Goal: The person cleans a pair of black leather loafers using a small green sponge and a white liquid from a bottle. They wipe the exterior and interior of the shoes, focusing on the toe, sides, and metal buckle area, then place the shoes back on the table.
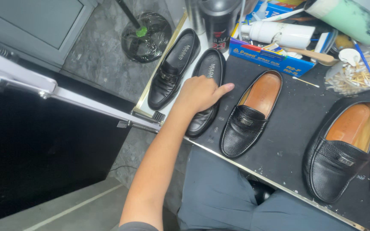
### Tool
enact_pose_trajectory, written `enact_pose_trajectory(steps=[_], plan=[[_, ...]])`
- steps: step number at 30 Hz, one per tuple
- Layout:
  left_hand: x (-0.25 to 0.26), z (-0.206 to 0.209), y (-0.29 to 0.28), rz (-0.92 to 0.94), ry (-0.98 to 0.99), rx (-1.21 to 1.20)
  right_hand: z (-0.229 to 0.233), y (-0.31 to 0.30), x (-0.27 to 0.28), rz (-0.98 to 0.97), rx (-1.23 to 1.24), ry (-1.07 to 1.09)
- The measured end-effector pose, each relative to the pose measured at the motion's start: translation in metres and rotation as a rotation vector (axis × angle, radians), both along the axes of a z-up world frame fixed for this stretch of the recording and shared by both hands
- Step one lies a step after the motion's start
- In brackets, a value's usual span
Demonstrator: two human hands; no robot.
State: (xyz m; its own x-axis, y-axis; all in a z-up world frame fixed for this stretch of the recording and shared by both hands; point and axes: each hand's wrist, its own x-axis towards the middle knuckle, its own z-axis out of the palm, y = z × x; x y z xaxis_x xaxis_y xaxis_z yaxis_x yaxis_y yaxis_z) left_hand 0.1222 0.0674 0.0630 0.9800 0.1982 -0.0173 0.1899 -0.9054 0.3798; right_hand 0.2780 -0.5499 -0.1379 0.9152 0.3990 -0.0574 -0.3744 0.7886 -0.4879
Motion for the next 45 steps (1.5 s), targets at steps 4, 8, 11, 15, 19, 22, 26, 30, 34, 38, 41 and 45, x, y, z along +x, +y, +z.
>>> enact_pose_trajectory(steps=[4, 8, 11, 15, 19, 22, 26, 30, 34, 38, 41, 45], plan=[[-0.010, -0.013, 0.024, -0.013, 0.011, -0.361, 0.000, -0.002, -0.009, -0.032, -0.013, -0.010], [-0.046, -0.031, 0.034, 0.060, -0.274, -0.868, 0.003, 0.003, -0.008, -0.032, 0.019, 0.040], [-0.080, -0.035, 0.019, 0.026, -0.518, -1.106, 0.002, 0.008, -0.004, 0.018, 0.013, -0.004], [-0.107, -0.031, -0.024, -0.117, -0.729, -1.300, 0.001, 0.008, -0.003, 0.019, 0.027, -0.001], [-0.105, -0.019, -0.049, -0.339, -0.751, -1.490, 0.000, 0.003, -0.010, -0.034, 0.039, 0.036], [-0.095, -0.008, -0.054, -0.440, -0.734, -1.506, -0.001, 0.000, -0.012, -0.071, 0.028, 0.076], [-0.087, 0.005, -0.056, -0.562, -0.662, -1.544, -0.001, -0.005, -0.015, -0.084, 0.036, 0.103], [-0.085, 0.024, -0.045, -0.497, -0.504, -1.392, -0.002, -0.005, -0.015, -0.076, 0.032, 0.098], [-0.097, 0.046, -0.028, -0.342, -0.321, -1.369, -0.001, -0.005, -0.015, -0.053, 0.035, 0.061], [-0.111, 0.068, -0.024, -0.289, -0.257, -1.574, 0.000, -0.001, -0.014, -0.036, 0.029, 0.029], [-0.114, 0.080, -0.031, -0.257, -0.201, -1.585, 0.001, -0.002, -0.015, -0.050, 0.017, 0.033], [-0.111, 0.091, -0.049, -0.165, -0.140, -1.723, 0.005, -0.001, -0.016, -0.090, -0.041, 0.064]])
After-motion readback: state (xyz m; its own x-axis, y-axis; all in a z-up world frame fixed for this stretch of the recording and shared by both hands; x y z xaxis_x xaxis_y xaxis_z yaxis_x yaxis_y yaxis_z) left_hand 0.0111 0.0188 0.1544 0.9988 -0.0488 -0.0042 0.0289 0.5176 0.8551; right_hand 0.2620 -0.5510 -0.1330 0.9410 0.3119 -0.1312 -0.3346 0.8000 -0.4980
